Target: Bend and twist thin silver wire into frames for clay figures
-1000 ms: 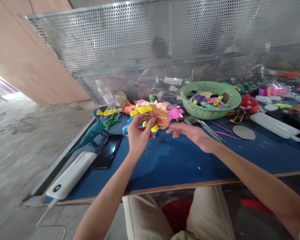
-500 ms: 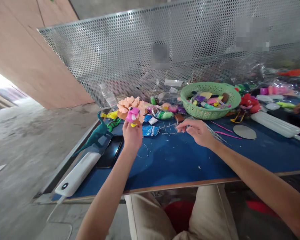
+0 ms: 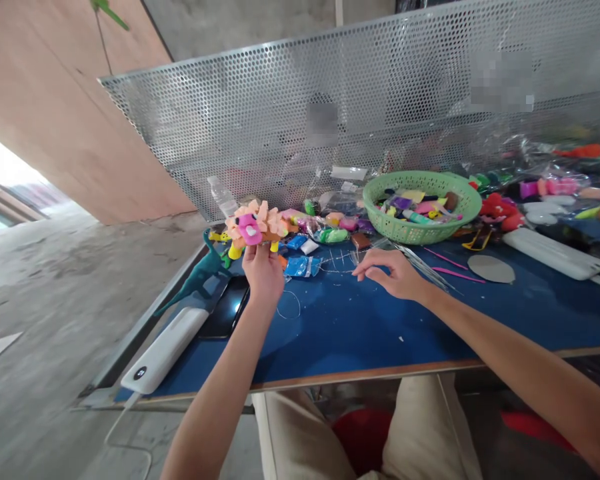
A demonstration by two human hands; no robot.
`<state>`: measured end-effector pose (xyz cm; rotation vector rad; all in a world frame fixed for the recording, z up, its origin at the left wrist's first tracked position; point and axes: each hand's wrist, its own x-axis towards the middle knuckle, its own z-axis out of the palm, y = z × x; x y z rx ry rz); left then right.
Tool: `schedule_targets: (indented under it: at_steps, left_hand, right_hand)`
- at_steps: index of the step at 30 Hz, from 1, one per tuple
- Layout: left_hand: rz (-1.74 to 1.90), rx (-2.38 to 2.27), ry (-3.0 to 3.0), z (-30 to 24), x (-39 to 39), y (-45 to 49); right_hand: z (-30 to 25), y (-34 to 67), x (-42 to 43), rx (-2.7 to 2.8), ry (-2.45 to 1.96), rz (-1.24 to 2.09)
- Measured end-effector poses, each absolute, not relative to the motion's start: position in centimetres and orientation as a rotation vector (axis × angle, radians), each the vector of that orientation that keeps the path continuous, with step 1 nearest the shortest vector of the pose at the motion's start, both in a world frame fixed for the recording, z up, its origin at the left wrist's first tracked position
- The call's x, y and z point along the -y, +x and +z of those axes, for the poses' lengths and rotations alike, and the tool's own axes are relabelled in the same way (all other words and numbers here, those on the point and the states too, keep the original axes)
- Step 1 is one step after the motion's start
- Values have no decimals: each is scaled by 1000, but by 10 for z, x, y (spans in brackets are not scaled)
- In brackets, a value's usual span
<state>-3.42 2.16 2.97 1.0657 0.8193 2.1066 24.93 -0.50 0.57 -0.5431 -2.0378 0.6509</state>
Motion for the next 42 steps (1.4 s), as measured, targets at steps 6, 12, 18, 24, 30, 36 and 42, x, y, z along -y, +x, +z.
schedule_targets:
  at_steps: [6, 12, 18, 24, 30, 36, 42]
  left_hand:
    - [2157, -872, 968, 23, -28, -36]
    - [2177, -1004, 1125, 19, -24, -28]
    - [2163, -1216, 1595, 22, 3, -17]
    - [2076, -1308, 1722, 24, 11, -9]
    - [2115, -1322, 1783, 18, 8, -10]
    - [2087, -1324, 1791, 12, 7, -13]
    - [2112, -1262, 1772, 9, 6, -13]
  right_hand:
    - [9, 249, 6, 2087, -537, 583]
    - [10, 247, 8, 2088, -509, 489]
    - [7, 240, 18, 1840, -575, 273]
    - [4, 238, 19, 1724, -594, 43]
    - [10, 240, 18, 1786, -530, -59]
    - [8, 241, 18, 1773, -600, -75]
    - [10, 241, 17, 1730, -560, -117]
